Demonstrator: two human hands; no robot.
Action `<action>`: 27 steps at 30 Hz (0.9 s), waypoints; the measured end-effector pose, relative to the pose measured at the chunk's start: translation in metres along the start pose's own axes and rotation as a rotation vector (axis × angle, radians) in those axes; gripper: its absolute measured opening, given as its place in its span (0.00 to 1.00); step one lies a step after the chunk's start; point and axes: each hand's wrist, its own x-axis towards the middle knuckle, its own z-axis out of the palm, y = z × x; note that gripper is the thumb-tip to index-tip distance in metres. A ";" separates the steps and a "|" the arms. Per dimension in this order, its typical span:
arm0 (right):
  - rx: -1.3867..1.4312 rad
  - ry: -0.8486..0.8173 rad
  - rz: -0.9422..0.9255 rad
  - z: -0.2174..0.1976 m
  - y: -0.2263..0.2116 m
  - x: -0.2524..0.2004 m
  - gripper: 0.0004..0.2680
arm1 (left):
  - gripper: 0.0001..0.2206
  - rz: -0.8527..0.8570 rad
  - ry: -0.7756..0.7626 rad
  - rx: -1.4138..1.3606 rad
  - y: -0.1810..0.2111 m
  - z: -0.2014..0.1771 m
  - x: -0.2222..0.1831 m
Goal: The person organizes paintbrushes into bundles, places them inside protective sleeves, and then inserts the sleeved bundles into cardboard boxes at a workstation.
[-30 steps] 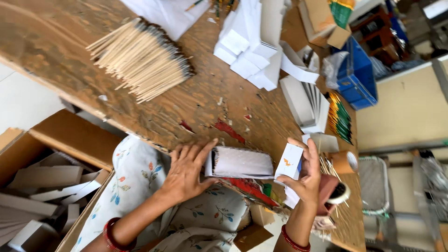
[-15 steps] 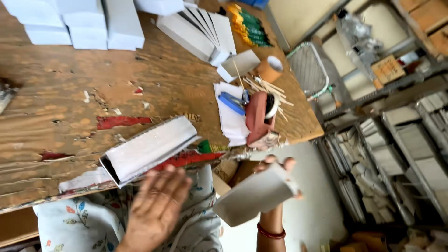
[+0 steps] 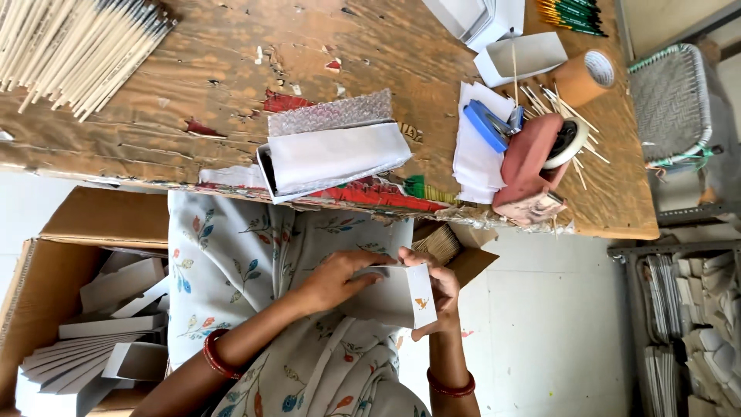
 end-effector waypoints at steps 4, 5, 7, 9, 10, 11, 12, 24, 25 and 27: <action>-0.022 0.091 0.120 -0.012 -0.002 -0.024 0.35 | 0.16 -0.047 -0.013 0.252 0.012 -0.008 -0.003; -0.042 0.129 0.110 -0.018 0.000 -0.035 0.35 | 0.16 -0.029 -0.053 0.250 0.014 -0.011 -0.002; -0.416 0.209 0.366 -0.027 -0.001 -0.065 0.35 | 0.18 -0.014 0.025 0.494 0.018 -0.013 0.000; -0.620 0.191 0.348 -0.015 -0.019 -0.051 0.35 | 0.18 0.048 0.002 0.567 0.009 -0.008 0.007; -0.799 0.116 0.343 -0.010 -0.027 -0.041 0.35 | 0.18 0.074 0.029 0.641 0.005 -0.006 0.008; -0.809 0.146 0.341 -0.010 -0.031 -0.041 0.35 | 0.18 0.094 0.004 0.643 0.005 -0.001 0.014; -0.888 0.127 0.239 -0.009 -0.034 -0.041 0.34 | 0.18 0.092 -0.038 0.683 0.005 0.005 0.016; -0.942 0.015 0.524 -0.008 0.015 -0.094 0.19 | 0.27 0.022 -0.044 0.893 -0.002 0.004 -0.014; -0.933 0.102 0.575 -0.013 0.023 -0.096 0.19 | 0.27 0.065 -0.024 0.885 0.006 -0.007 -0.022; -0.905 -0.028 0.570 -0.020 0.044 -0.077 0.18 | 0.27 0.042 -0.039 0.933 -0.001 -0.023 -0.046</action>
